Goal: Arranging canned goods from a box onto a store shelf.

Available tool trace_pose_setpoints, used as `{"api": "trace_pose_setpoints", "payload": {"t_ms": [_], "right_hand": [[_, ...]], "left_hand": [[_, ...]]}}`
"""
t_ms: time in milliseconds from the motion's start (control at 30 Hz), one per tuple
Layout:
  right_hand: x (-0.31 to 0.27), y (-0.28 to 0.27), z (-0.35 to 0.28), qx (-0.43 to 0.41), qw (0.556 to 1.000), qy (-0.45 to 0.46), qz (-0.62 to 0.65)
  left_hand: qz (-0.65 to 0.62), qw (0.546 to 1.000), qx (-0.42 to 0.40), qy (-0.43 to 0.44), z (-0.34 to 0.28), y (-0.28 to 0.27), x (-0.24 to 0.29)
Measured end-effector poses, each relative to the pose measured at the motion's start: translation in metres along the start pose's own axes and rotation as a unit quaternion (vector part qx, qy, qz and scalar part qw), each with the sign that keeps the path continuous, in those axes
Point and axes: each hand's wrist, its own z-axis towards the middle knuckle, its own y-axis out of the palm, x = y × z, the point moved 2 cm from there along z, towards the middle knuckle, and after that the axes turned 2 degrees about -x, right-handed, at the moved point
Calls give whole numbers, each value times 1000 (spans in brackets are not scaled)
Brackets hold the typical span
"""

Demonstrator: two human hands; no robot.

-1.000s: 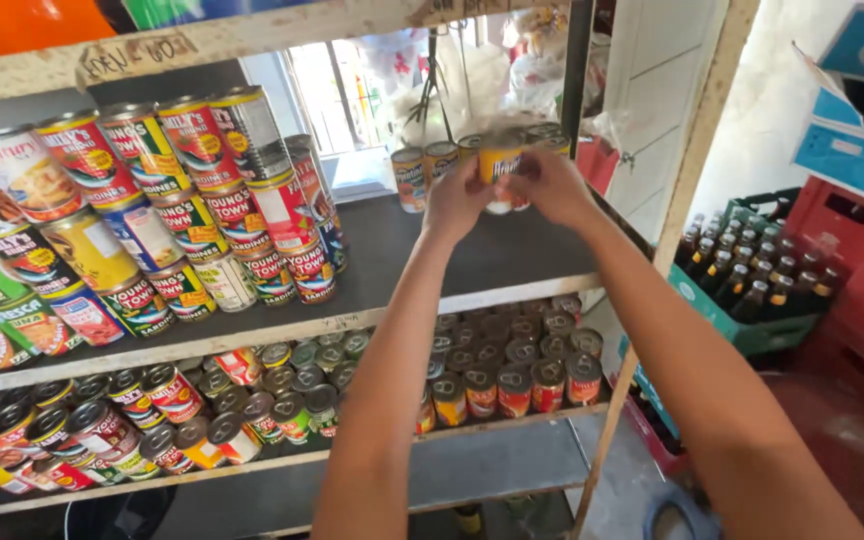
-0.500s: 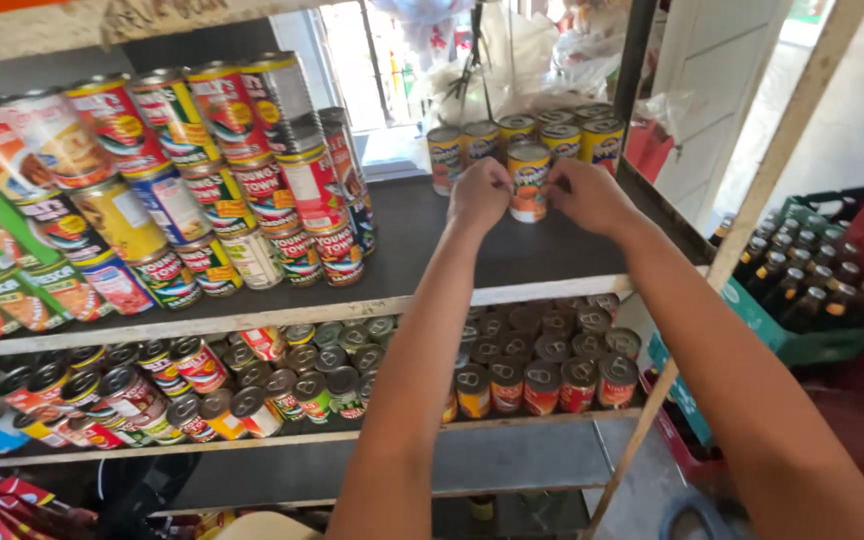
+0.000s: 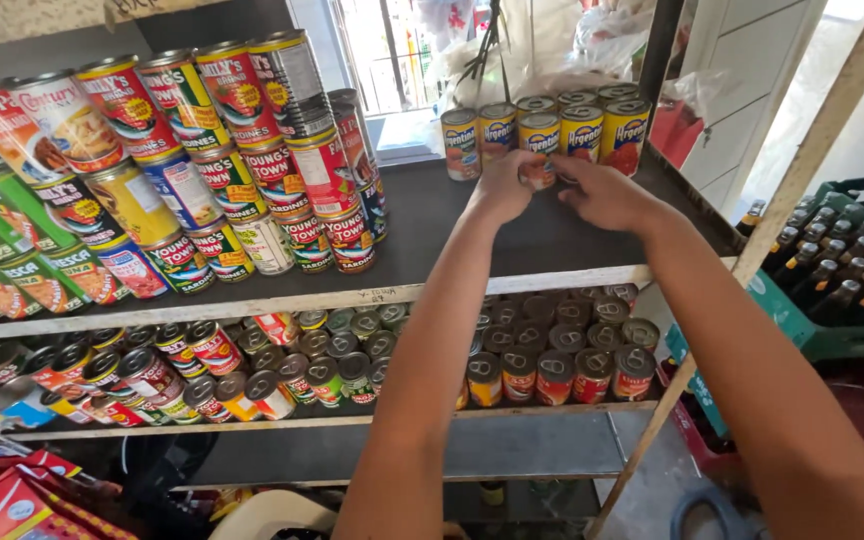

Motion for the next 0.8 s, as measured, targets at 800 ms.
{"api": "trace_pose_setpoints", "payload": {"t_ms": [800], "right_hand": [[-223,48,-43,80,962,-78,248]], "left_hand": [[-270,961,48,30,-178,-168,123]]}}
